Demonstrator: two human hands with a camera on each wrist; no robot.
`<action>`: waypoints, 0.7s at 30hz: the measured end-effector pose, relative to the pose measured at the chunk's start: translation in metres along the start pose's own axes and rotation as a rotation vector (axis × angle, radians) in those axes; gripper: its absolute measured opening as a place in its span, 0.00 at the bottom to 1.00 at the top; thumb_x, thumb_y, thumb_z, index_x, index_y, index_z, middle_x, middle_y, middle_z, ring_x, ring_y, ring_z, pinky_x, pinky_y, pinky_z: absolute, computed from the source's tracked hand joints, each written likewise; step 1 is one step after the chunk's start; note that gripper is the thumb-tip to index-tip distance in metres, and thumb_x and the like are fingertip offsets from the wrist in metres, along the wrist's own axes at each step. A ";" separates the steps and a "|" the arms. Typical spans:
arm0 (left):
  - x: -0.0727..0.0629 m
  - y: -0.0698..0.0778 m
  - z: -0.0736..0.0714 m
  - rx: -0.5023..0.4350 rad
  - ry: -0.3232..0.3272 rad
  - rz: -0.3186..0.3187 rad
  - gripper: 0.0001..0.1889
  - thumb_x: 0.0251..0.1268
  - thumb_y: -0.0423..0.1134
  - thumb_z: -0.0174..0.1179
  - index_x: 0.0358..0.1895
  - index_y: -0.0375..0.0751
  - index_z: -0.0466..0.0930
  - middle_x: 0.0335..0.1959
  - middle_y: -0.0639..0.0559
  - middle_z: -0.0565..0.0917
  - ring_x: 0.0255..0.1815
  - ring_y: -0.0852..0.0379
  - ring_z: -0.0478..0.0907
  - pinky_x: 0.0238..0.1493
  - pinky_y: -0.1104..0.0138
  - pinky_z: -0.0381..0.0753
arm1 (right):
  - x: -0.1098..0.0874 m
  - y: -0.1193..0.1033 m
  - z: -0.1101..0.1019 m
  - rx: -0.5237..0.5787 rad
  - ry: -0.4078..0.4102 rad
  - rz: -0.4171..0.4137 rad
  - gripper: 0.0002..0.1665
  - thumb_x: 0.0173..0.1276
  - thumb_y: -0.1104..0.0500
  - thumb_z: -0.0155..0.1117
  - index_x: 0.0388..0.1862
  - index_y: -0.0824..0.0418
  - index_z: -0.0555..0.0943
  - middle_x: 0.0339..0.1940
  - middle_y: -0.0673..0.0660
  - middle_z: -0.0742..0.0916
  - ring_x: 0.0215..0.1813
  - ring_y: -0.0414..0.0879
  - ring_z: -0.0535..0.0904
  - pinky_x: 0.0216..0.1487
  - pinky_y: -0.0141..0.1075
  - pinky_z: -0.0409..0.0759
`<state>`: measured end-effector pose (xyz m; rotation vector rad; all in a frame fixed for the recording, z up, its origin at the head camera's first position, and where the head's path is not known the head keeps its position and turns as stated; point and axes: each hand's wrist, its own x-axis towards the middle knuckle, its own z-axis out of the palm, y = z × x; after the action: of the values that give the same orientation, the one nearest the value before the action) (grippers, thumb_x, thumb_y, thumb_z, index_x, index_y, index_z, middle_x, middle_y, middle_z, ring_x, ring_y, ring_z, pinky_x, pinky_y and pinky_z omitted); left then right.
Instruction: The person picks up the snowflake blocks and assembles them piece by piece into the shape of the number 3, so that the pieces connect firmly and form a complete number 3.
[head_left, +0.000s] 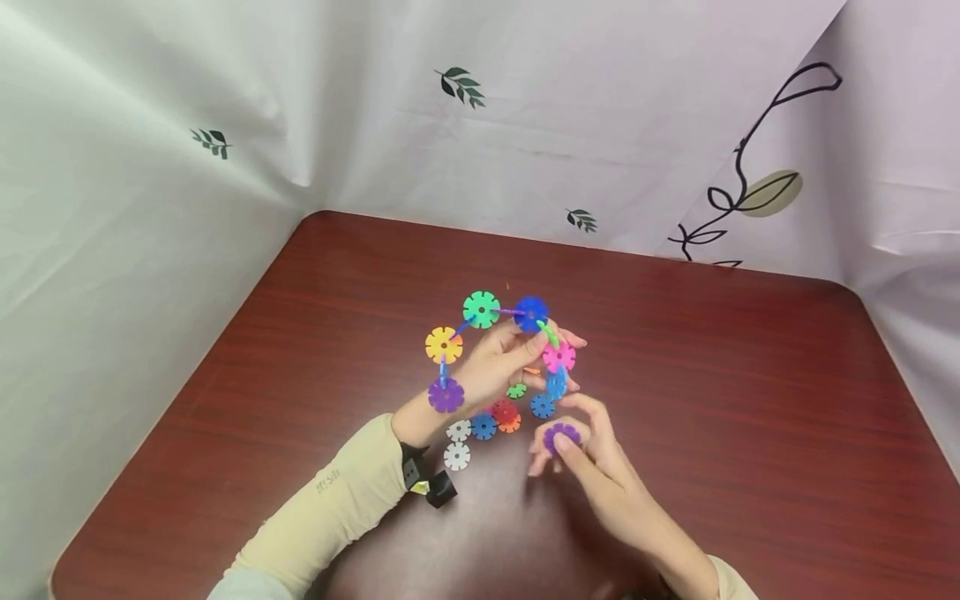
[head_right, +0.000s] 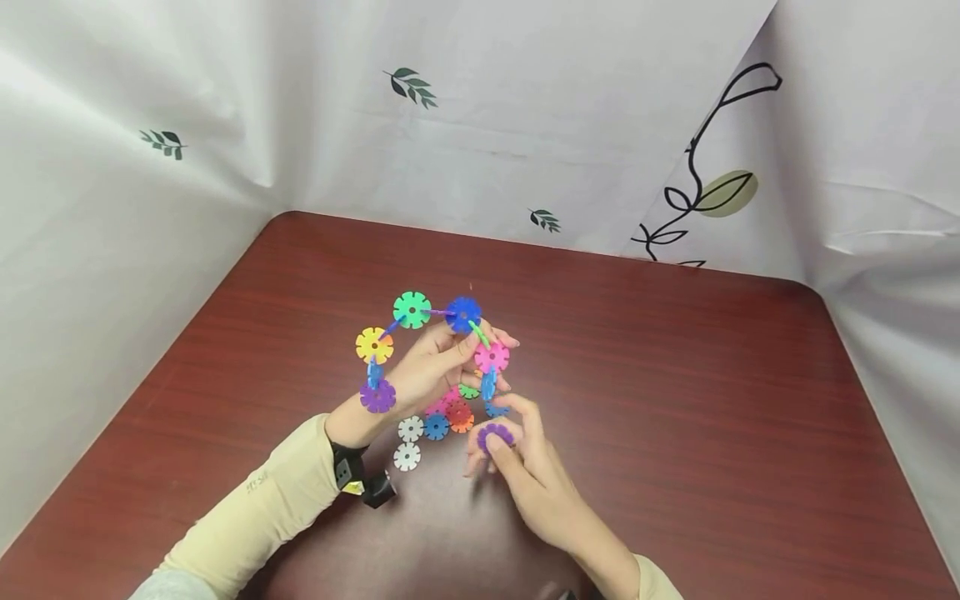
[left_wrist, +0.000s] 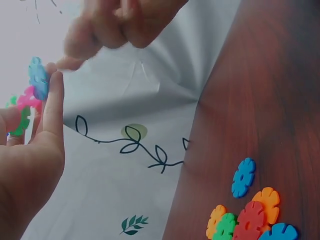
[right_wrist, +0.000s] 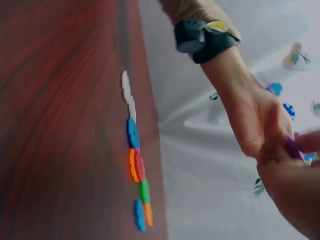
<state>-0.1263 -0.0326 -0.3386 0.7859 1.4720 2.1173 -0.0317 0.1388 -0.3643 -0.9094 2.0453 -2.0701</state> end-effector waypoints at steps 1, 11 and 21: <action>0.000 -0.001 0.000 -0.001 0.003 -0.003 0.23 0.68 0.47 0.51 0.51 0.27 0.69 0.55 0.37 0.77 0.43 0.40 0.83 0.45 0.52 0.80 | 0.000 0.001 -0.001 0.076 -0.024 0.026 0.19 0.72 0.75 0.36 0.60 0.67 0.55 0.40 0.63 0.84 0.40 0.47 0.84 0.41 0.32 0.79; 0.001 -0.002 0.001 0.080 -0.002 -0.057 0.18 0.70 0.43 0.50 0.54 0.33 0.73 0.51 0.39 0.80 0.44 0.42 0.83 0.47 0.54 0.80 | 0.006 -0.001 -0.005 0.144 0.013 0.294 0.13 0.76 0.64 0.42 0.40 0.74 0.70 0.34 0.56 0.89 0.38 0.49 0.86 0.42 0.37 0.82; 0.005 -0.011 -0.002 0.036 -0.058 -0.086 0.19 0.69 0.41 0.52 0.55 0.31 0.72 0.55 0.38 0.78 0.47 0.35 0.79 0.49 0.52 0.79 | 0.009 -0.003 0.004 0.141 0.169 0.327 0.16 0.76 0.62 0.44 0.50 0.76 0.69 0.33 0.53 0.89 0.38 0.49 0.86 0.46 0.36 0.81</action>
<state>-0.1307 -0.0271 -0.3485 0.7758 1.4903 1.9939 -0.0359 0.1318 -0.3586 -0.3593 1.9337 -2.1322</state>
